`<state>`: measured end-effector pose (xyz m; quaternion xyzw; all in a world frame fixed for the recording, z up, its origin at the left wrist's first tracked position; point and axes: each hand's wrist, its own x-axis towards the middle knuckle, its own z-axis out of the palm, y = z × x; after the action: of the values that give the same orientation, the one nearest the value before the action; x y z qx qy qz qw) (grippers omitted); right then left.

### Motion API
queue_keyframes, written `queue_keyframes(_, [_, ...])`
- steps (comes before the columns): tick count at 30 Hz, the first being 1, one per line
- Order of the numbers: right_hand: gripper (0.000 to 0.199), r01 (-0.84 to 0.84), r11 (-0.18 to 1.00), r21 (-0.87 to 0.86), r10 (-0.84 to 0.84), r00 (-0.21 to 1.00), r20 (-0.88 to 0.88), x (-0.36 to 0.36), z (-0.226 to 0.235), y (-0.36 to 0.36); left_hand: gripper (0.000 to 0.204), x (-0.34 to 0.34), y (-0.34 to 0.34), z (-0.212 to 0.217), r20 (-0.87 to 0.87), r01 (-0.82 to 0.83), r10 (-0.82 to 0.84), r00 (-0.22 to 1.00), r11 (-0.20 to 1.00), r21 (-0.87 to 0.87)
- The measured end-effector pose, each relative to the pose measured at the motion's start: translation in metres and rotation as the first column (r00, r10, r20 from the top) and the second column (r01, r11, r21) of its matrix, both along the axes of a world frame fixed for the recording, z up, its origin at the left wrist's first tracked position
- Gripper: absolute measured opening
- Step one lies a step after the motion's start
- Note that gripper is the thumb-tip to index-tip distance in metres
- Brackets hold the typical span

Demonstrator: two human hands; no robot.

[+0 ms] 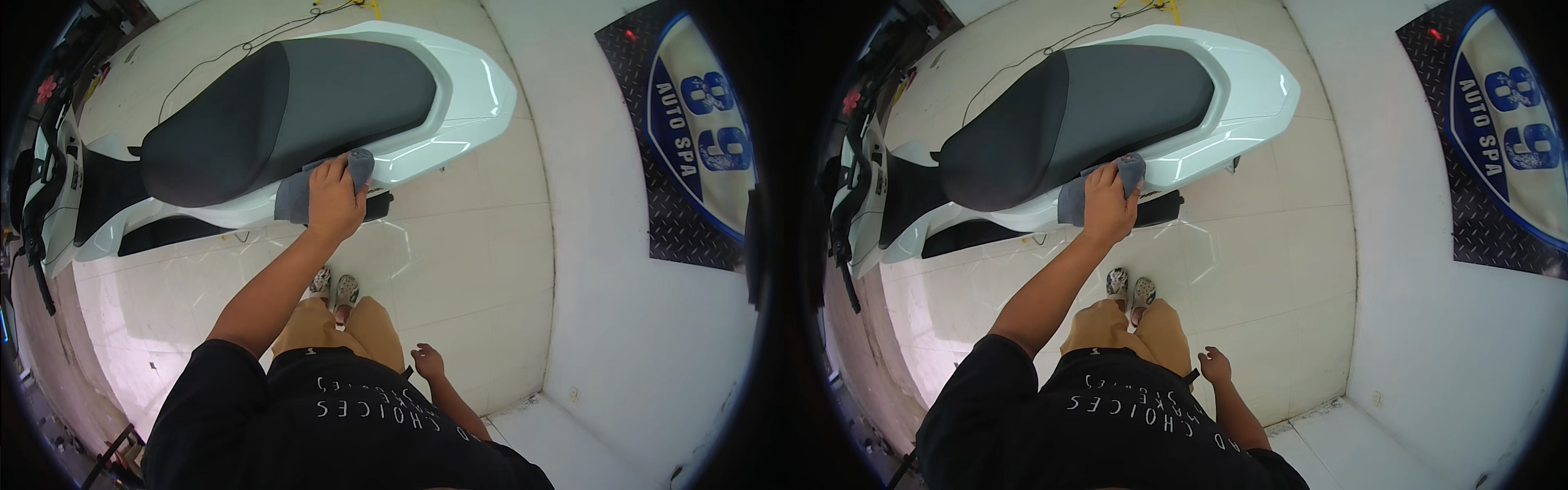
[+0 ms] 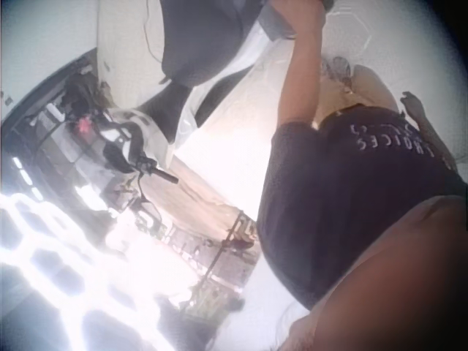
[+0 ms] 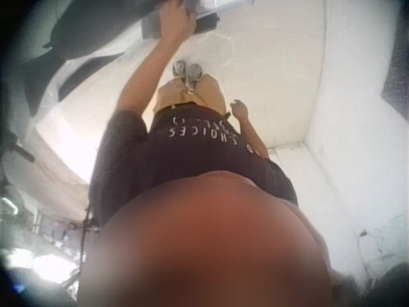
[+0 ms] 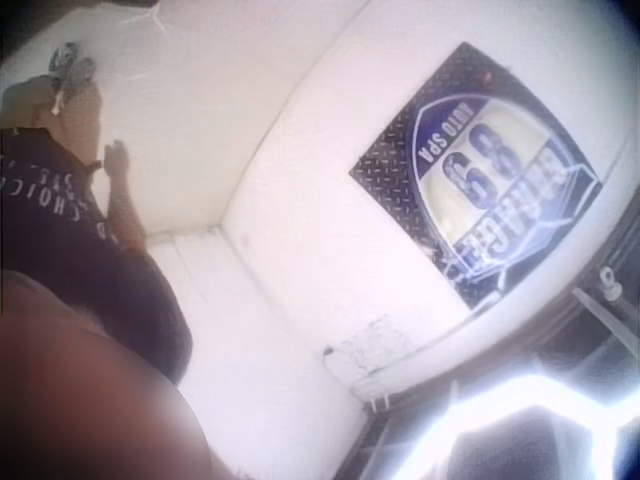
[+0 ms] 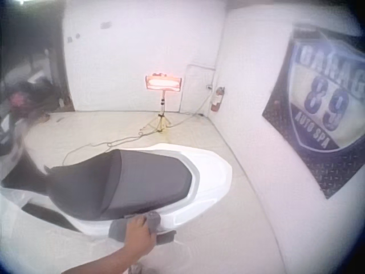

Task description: The person wipes a white scooter with a gray cloth, covering the seat, side panels, and rear. Then the person mops the tiled floor around the scooter with a spin mop, moving around the vehicle and covering the area before placing the mop against a wall.

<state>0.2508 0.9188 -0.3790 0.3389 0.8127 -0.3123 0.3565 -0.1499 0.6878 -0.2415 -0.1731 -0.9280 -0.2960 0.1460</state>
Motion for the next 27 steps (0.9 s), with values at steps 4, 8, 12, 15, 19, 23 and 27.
queue_keyframes(4, [0.046, 0.109, 0.993, -0.047, -0.111, 0.993, -0.047, -0.013, 0.006, 0.021, 0.053, -0.021, 0.050, 0.012, 0.039, 0.122, -0.119, 0.992, 0.989, -0.083])
queue_keyframes(8, [0.045, 0.154, 0.984, -0.089, -0.158, 0.987, -0.040, -0.045, -0.007, 0.086, 0.060, -0.045, 0.124, 0.022, 0.144, 0.087, -0.079, 0.986, 0.995, -0.053])
queue_keyframes(12, [0.043, 0.260, 0.953, -0.157, -0.284, 0.946, -0.155, -0.081, -0.020, 0.182, 0.063, -0.063, 0.206, 0.025, 0.090, -0.040, 0.051, 0.995, 0.993, -0.110])
queue_keyframes(15, [0.043, 0.372, 0.900, -0.226, -0.417, 0.886, -0.203, -0.096, -0.010, 0.270, 0.063, -0.062, 0.240, 0.034, 0.077, 0.026, -0.010, 0.997, 0.979, -0.202])
queue_keyframes(19, [0.040, 0.349, 0.923, -0.165, -0.377, 0.905, -0.196, -0.093, 0.022, 0.395, 0.059, -0.069, 0.261, 0.058, 0.207, 0.150, -0.082, 0.975, 0.929, -0.340])
queue_keyframes(23, [0.041, 0.059, 0.992, 0.115, -0.041, 0.988, -0.150, -0.125, 0.033, 0.507, 0.058, -0.116, 0.280, 0.071, 0.334, 0.296, -0.186, 0.924, 0.900, -0.318])
queue_keyframes(27, [0.041, 0.058, 0.988, 0.146, -0.029, 0.980, -0.197, -0.251, 0.032, 0.556, 0.060, -0.195, 0.278, 0.063, 0.343, 0.215, -0.105, 0.933, 0.929, -0.300])
